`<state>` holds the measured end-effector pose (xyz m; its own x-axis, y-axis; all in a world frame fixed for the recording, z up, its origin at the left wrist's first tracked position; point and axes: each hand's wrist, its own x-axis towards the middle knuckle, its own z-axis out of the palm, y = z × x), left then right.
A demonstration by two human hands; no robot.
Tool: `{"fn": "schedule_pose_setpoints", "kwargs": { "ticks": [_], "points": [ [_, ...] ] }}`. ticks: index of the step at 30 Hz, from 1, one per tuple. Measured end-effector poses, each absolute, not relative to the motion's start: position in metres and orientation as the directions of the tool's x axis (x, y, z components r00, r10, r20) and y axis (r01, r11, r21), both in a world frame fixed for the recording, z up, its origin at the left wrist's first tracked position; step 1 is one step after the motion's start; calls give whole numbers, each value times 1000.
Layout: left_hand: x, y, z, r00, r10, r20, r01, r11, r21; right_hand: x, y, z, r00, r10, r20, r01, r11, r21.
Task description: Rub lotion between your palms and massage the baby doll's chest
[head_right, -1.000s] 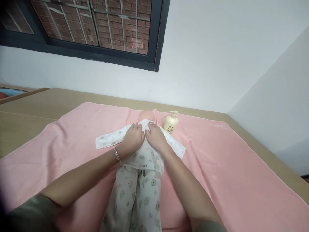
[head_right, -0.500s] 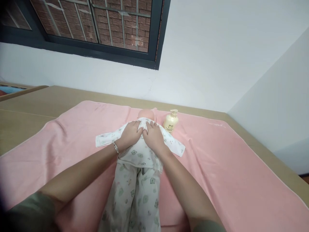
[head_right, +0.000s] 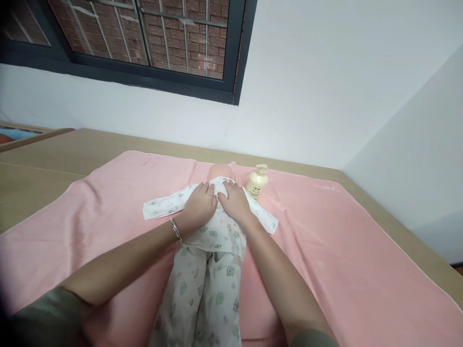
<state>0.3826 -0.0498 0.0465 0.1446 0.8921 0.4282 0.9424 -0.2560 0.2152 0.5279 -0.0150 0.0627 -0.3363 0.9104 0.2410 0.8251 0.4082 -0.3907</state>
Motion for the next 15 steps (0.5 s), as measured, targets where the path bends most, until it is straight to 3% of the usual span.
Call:
{"fn": "schedule_pose_setpoints", "kwargs": {
  "ticks": [3,8,11,15],
  "points": [
    [374,-43,54,182,905,385,920,-295,257,518,-28,66,-319,916,244,890,378,-255],
    [354,-24,61,137,959,248,851,-242,466,499,-61,74,-370,906,206,911,397,-112],
    [359,-29,56,179,932,313,893,-288,345,502,-60,76,-400,893,208,888,434,-154],
    [379,-51,47,226,879,420,945,-303,124,523,-30,75,-376,903,209,844,426,-326]
  ]
}}
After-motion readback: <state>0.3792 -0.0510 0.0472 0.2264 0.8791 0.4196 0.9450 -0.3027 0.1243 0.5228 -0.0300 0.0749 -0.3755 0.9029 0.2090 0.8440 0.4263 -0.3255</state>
